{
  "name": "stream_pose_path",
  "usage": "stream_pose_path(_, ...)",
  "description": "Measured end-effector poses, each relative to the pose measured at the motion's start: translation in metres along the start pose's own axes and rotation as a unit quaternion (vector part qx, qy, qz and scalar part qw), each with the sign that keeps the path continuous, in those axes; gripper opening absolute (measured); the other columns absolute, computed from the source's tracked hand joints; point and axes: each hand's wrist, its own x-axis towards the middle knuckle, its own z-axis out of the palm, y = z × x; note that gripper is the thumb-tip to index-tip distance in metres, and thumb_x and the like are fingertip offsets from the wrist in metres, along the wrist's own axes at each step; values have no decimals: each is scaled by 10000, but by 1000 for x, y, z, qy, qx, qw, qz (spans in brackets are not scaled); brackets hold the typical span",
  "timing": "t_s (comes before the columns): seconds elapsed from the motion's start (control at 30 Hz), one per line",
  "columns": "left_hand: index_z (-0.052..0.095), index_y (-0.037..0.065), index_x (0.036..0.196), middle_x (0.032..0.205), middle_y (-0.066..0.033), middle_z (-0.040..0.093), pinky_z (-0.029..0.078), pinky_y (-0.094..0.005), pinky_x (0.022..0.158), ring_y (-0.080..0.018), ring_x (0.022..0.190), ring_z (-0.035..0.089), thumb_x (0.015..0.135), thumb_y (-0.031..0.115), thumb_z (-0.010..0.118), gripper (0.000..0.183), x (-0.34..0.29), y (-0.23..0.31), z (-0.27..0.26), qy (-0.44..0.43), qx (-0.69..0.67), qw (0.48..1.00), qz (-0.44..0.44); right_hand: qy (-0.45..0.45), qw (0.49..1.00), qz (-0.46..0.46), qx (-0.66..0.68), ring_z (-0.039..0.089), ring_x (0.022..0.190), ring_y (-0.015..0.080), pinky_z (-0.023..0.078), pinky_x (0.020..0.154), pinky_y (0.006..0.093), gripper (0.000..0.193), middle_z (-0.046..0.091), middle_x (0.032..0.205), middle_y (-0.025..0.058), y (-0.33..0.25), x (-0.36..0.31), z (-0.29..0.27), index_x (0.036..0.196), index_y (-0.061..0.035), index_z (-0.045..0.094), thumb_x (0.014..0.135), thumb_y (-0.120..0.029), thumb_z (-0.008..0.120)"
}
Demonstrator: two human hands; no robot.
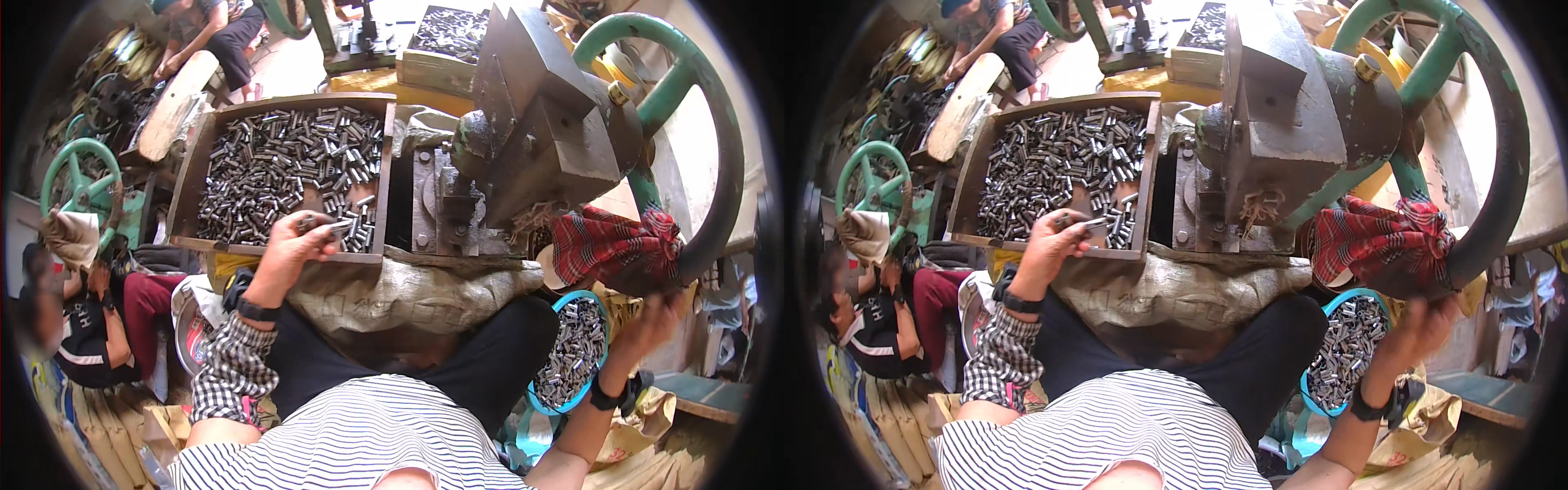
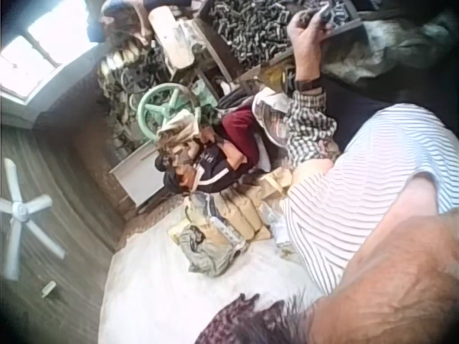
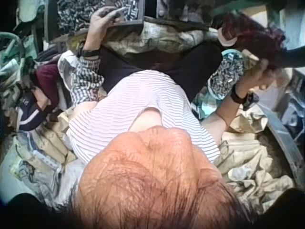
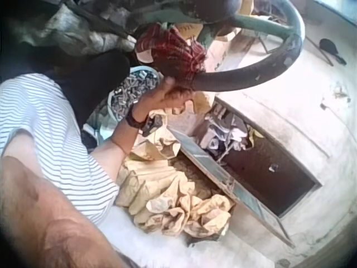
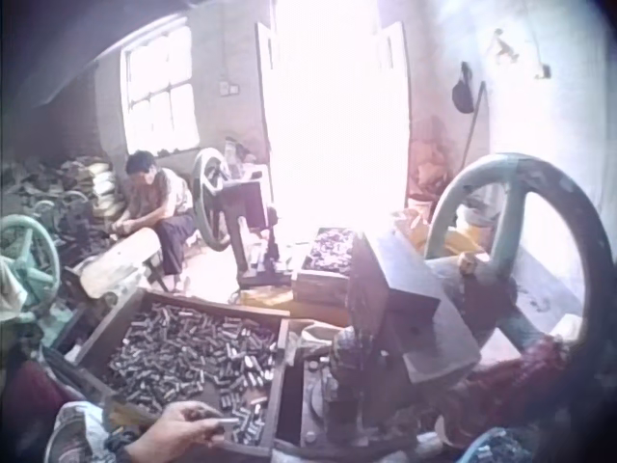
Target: Manually assembling small metal components and inserting them into a specialized machine.
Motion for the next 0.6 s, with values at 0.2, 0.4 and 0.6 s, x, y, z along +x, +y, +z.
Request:
stream_pose_path(0.2, 588, 9, 992, 816, -44, 629, 515, -199, 577, -100, 671, 637, 870, 126, 624, 173, 53, -9, 61, -98, -8, 995, 16, 1, 978, 62, 197, 578, 941, 161, 488, 799, 292, 324, 590, 1101, 84, 18, -13, 54, 1123, 14, 556, 827, -87, 643)
stream_pose_path(0.4, 582, 5, 985, 839, -49, 627, 539, -219, 605, -117, 708, 653, 868, 110, 619, 162, 106, -23, 80, -101, -39, 994, 0, -40, 986, 73, 145, 594, 880, 146, 504, 692, 265, 406, 589, 1122, 78, 2, 12, 30, 1205, 5, 529, 825, -83, 644)
stream_pose_path(0.6, 562, -11, 957, 812, -62, 621, 558, -241, 585, -145, 684, 663, 870, 96, 614, 147, 148, -45, 91, -108, -18, 994, -7, -81, 996, 26, -34, 543, 1089, 266, 441, 955, 383, 524, 539, 1206, 181, -62, 79, 21, 1277, 57, 446, 811, -117, 608)
